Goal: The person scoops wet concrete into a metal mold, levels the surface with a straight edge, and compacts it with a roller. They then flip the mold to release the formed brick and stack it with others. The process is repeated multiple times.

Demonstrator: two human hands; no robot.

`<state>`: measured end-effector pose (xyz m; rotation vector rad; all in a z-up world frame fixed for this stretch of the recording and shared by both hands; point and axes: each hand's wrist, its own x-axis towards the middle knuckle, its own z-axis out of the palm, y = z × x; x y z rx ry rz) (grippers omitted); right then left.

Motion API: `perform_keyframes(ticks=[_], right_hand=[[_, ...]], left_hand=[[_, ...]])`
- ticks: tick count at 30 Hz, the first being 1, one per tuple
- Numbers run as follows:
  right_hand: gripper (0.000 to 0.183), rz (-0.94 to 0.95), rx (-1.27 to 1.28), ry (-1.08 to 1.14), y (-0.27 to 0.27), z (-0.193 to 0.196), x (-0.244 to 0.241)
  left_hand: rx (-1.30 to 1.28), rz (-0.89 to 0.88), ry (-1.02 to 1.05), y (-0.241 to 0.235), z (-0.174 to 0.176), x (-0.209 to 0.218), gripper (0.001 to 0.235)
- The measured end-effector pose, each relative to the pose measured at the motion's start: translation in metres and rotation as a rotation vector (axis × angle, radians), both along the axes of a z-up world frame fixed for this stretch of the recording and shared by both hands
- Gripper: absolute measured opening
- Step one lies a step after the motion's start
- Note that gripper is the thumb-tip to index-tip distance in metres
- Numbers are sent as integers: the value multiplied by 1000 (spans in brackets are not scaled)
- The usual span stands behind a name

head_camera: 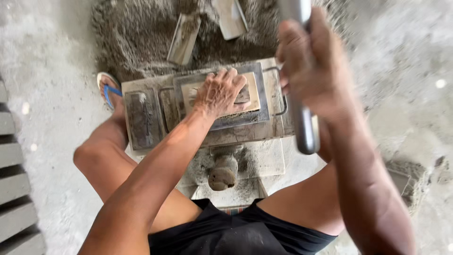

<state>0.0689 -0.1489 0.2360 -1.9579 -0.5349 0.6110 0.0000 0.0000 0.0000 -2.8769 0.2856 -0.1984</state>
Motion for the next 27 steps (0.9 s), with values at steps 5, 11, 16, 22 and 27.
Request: perform_keyframes(ticks=[5, 11, 16, 22, 27], right_hand=[[28, 47, 73, -345, 16, -82, -71], [41, -174, -203, 378, 28, -92, -76], [49, -142, -49, 20, 22, -27, -82], [51, -766, 888, 1105, 8, -179, -88], [48, -195, -97, 509, 27, -69, -75]], left_hand=[[-644, 142, 128, 59, 31, -54, 88], [-709, 219, 200, 75, -9, -85, 104], [-754, 241, 207, 71, -25, -86, 109], [-770, 166, 66, 73, -29, -85, 107], [-733, 231, 202, 75, -26, -83, 109]])
